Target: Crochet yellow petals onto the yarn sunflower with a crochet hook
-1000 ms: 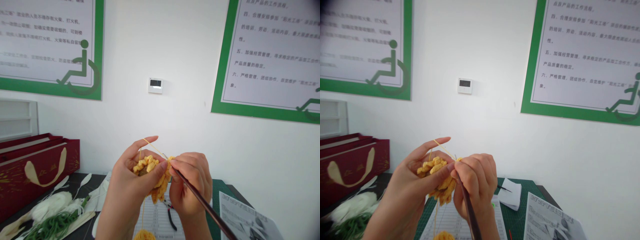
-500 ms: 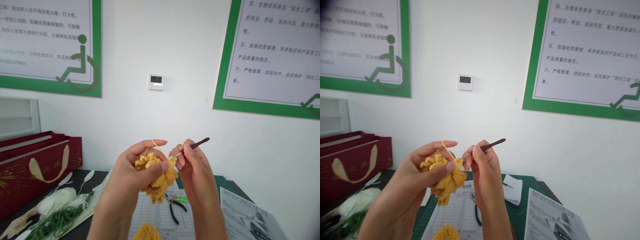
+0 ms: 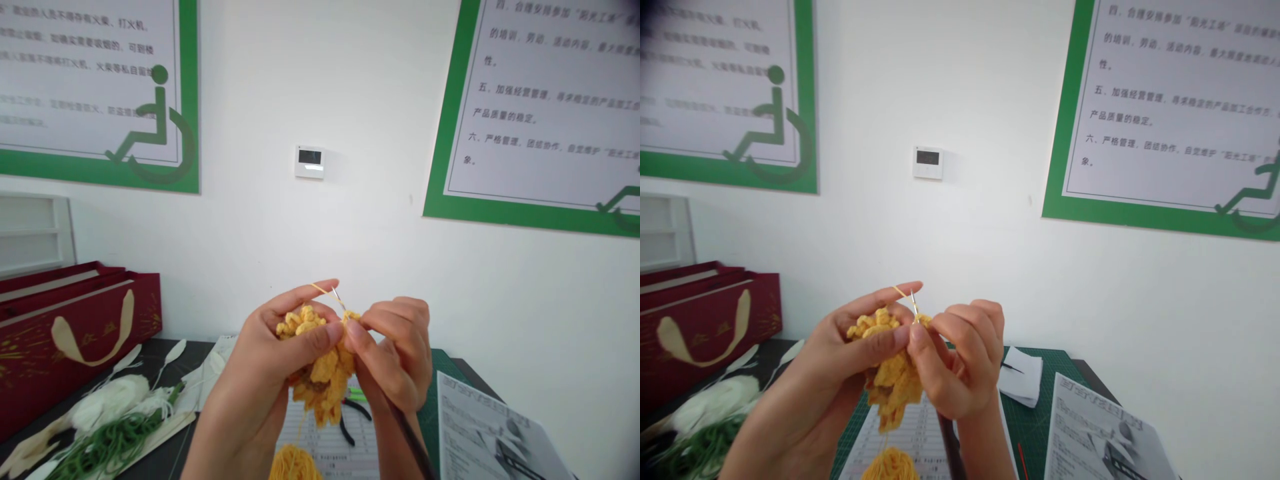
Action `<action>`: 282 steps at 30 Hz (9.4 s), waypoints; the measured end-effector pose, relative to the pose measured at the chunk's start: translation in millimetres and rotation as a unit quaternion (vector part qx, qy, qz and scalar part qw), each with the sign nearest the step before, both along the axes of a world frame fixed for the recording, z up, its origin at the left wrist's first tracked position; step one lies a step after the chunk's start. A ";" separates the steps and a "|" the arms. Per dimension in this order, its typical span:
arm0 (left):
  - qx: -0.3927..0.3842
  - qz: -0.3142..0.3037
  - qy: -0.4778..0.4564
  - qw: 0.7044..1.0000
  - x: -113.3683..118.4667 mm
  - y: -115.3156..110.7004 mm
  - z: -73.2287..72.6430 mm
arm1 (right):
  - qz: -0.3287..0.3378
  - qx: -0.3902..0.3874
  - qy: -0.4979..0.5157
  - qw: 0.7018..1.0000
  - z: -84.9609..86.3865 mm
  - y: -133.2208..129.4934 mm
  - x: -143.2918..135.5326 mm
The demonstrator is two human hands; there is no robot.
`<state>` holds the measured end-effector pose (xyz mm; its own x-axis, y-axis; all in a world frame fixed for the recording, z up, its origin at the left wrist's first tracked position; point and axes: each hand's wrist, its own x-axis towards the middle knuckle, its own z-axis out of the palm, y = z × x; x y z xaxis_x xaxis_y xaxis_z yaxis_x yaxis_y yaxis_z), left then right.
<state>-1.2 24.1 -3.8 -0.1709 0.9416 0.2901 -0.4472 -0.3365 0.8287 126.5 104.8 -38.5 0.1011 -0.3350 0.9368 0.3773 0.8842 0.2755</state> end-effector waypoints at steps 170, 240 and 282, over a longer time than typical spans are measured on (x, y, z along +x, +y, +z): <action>0.060 0.001 0.085 0.995 -4.9 1.3 2.8 | 0.503 -0.335 0.071 0.794 7.7 -7.8 -3.4; 0.096 0.103 0.150 0.979 -7.8 3.6 1.1 | 0.200 -0.319 0.090 0.922 6.7 -20.4 9.9; 0.068 -0.065 0.079 0.992 -9.0 5.0 -5.4 | 0.522 -0.348 0.000 0.779 15.5 -15.7 5.2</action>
<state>-10.2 29.1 -9.2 0.0075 0.9034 0.4287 -0.3617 -0.3972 0.8434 131.7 89.1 -23.0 -0.0222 0.5185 0.8548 -0.6466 0.6447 -0.4078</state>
